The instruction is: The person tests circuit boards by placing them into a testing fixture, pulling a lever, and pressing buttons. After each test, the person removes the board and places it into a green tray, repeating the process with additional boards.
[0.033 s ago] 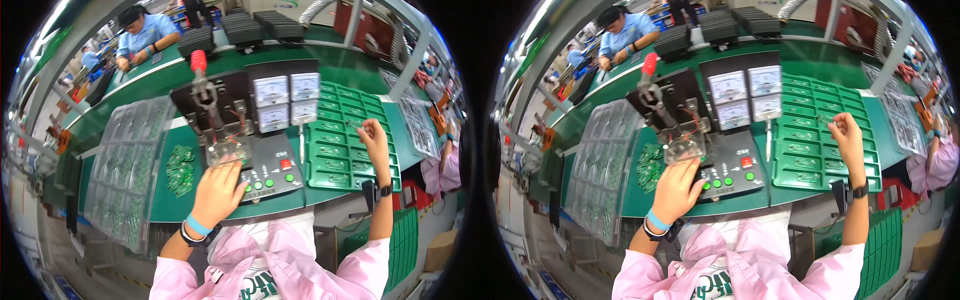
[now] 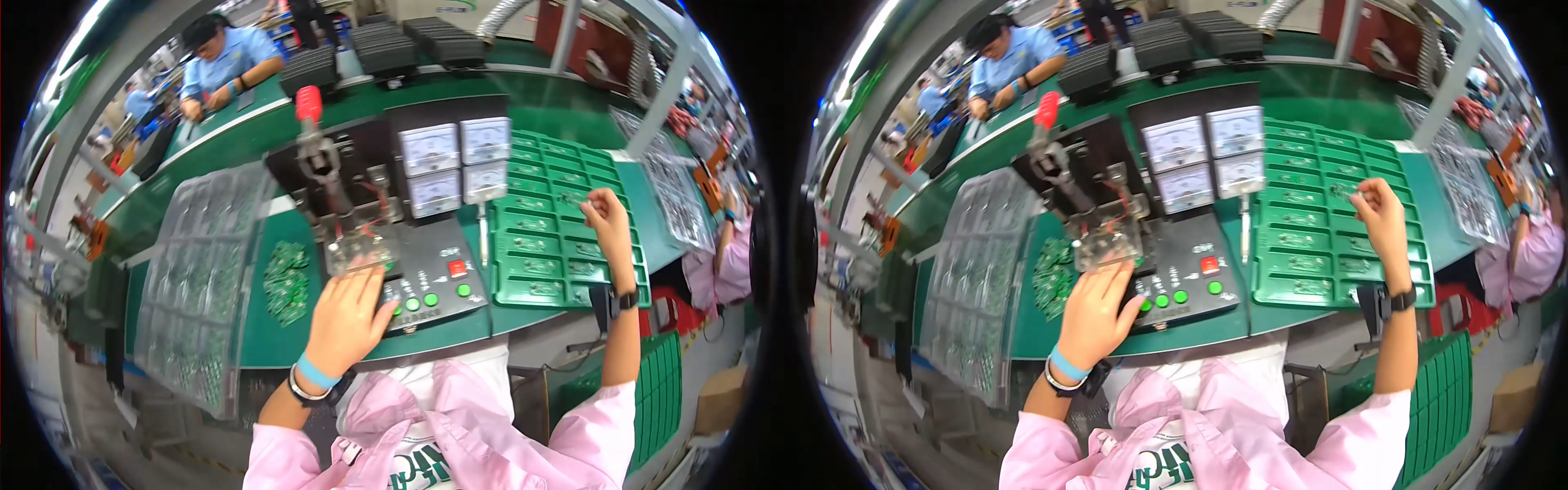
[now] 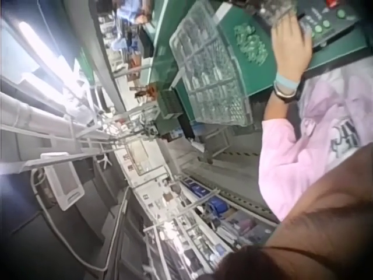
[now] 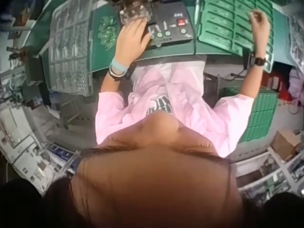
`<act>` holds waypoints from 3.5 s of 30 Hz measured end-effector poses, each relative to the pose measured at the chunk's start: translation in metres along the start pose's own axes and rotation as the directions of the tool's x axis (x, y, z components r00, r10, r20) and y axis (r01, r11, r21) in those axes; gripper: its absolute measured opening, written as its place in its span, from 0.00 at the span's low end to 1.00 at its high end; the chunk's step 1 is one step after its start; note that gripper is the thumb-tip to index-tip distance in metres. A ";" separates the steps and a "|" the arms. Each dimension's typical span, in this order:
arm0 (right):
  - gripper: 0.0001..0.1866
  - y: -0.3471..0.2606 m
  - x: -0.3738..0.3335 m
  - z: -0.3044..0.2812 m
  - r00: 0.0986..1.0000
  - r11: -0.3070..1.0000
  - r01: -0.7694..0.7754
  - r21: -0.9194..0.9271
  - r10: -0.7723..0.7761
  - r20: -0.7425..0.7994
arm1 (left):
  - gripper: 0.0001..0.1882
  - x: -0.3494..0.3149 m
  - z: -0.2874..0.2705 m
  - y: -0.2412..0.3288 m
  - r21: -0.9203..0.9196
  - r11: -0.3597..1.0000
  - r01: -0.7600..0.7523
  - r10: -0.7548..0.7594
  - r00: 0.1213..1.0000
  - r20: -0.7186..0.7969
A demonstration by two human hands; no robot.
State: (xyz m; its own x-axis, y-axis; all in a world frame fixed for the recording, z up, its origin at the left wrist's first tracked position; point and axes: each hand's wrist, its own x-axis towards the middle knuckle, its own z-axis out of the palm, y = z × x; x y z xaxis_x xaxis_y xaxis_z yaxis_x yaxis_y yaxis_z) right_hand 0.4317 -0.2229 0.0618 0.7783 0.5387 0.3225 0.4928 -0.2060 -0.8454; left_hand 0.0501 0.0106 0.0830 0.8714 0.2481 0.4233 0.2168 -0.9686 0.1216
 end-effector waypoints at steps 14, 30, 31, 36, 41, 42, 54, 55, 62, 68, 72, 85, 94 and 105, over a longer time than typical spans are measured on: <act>0.11 0.029 -0.004 -0.019 0.991 0.844 0.107 -0.525 -0.134 -0.014 | 0.39 0.091 -0.068 -0.035 -0.393 0.896 -0.204 -0.102 0.768 -0.632; 0.26 -0.120 -0.143 0.143 0.560 0.507 0.812 -0.290 -0.816 0.141 | 0.28 -0.075 0.019 -0.039 -0.468 0.876 0.117 -0.238 0.949 -0.208; 0.27 -0.123 -0.151 0.152 0.582 0.543 0.813 -0.211 -0.774 0.249 | 0.28 -0.074 0.018 -0.041 -0.469 0.876 0.114 -0.236 0.949 -0.211; 0.27 -0.115 -0.170 0.178 0.704 0.646 0.707 -0.287 -0.608 0.367 | 0.31 -0.066 -0.002 -0.064 -0.347 0.932 0.102 -0.175 0.967 -0.185; 0.28 -0.121 -0.169 0.177 0.727 0.683 0.678 -0.270 -0.570 0.384 | 0.36 -0.031 -0.024 -0.068 -0.208 0.977 0.040 -0.065 0.991 -0.118; 0.27 -0.121 -0.168 0.177 0.719 0.668 0.689 -0.281 -0.579 0.385 | 0.37 -0.025 -0.027 -0.068 -0.175 0.985 0.016 -0.029 0.997 -0.075; 0.13 -0.202 -0.095 0.176 0.433 0.609 0.792 -0.055 -0.496 0.753 | 0.42 -0.014 -0.027 -0.074 -0.363 0.927 0.091 -0.041 0.989 0.144; 0.13 -0.214 -0.084 0.184 0.335 0.453 0.888 0.082 -0.758 0.559 | 0.42 -0.016 -0.026 -0.075 -0.358 0.930 0.088 -0.041 0.990 0.138; 0.21 -0.271 0.027 0.217 0.309 0.309 0.951 -0.004 -0.949 0.057 | 0.41 -0.038 -0.020 -0.061 -0.291 0.952 0.094 -0.156 0.968 -0.197; 0.13 -0.208 -0.033 0.187 0.803 0.794 0.579 0.184 -0.594 0.039 | 0.30 -0.097 -0.024 -0.101 -0.180 0.913 0.365 -0.386 0.918 -0.095; 0.10 -0.156 -0.054 0.194 0.835 0.970 0.190 0.153 -0.241 0.495 | 0.22 -0.111 -0.024 -0.113 -0.143 0.912 0.385 -0.384 0.923 0.033; 0.11 -0.168 -0.059 0.217 0.797 0.996 0.048 0.081 -0.087 0.598 | 0.13 -0.097 -0.028 -0.095 -0.188 0.941 0.281 -0.282 0.959 0.023; 0.10 -0.148 -0.047 0.144 0.873 0.986 0.168 -0.004 -0.147 0.465 | 0.16 -0.014 -0.010 -0.042 -0.267 0.961 -0.073 0.023 0.982 -0.186; 0.09 -0.084 -0.072 0.039 0.922 0.976 -0.054 -0.211 0.130 0.364 | 0.20 -0.003 0.008 -0.033 -0.044 0.994 -0.098 0.095 0.993 -0.071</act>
State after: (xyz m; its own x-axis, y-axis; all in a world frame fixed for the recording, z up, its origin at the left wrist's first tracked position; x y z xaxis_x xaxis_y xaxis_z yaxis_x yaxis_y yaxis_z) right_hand 0.3192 -0.2122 0.0929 0.6403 0.7674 0.0331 0.5211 -0.4024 -0.7527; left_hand 0.0439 0.0420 0.0708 0.8546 0.1552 0.4955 0.1102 -0.9868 0.1190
